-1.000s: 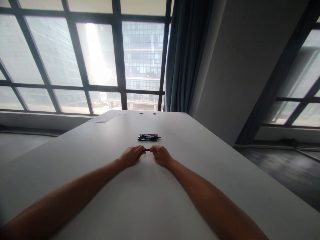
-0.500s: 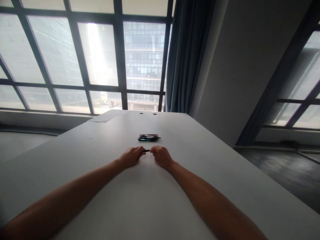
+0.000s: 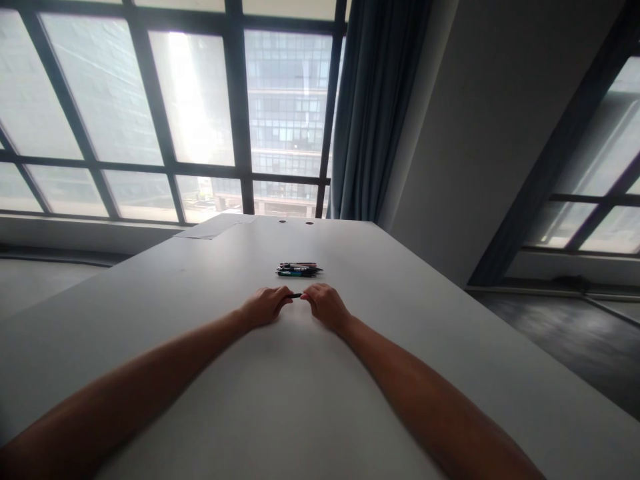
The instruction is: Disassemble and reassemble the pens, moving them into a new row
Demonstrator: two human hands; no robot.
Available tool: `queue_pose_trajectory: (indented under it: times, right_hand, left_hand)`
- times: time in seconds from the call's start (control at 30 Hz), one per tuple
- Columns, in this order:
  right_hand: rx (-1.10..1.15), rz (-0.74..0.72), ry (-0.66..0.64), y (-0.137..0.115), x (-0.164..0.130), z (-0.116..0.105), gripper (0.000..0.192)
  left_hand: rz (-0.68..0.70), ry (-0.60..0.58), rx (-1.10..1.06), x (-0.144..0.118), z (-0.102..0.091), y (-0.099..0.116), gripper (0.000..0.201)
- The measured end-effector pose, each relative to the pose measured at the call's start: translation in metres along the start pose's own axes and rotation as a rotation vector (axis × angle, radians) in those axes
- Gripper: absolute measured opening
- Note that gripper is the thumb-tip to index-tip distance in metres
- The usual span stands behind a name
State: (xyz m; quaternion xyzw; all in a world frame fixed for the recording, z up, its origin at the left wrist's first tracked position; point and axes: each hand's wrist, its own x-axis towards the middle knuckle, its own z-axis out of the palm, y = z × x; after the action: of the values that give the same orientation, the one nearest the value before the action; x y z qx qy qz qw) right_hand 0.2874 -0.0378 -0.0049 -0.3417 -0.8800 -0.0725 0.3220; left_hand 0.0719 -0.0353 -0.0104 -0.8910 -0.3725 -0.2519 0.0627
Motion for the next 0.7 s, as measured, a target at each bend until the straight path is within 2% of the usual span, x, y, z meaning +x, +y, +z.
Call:
queue_pose_trajectory:
  times: [0.27, 0.4, 0.53, 0.63, 0.7]
  right_hand:
    - [-0.189, -0.179, -0.036, 0.003, 0.001, -0.003, 0.039]
    - [-0.197, -0.247, -0.043, 0.004, 0.004, -0.004, 0.033]
    - [-0.066, -0.155, 0.082, -0.001, 0.003, 0.001, 0.025]
    - [0.006, 0.000, 0.128, -0.008, 0.001, 0.004, 0.036]
    - [0.023, 0.084, 0.115, -0.013, 0.001, 0.004, 0.037]
  left_hand:
    - [0.027, -0.014, -0.062, -0.003, -0.001, -0.001, 0.026]
    - [0.024, -0.035, -0.108, -0.002, -0.002, -0.001, 0.021]
    - [-0.040, -0.026, -0.079, 0.001, -0.004, 0.004, 0.022]
    - [-0.062, -0.041, -0.038, 0.001, -0.006, 0.008, 0.022]
    - [-0.070, -0.048, -0.011, 0.001, -0.007, 0.009, 0.024]
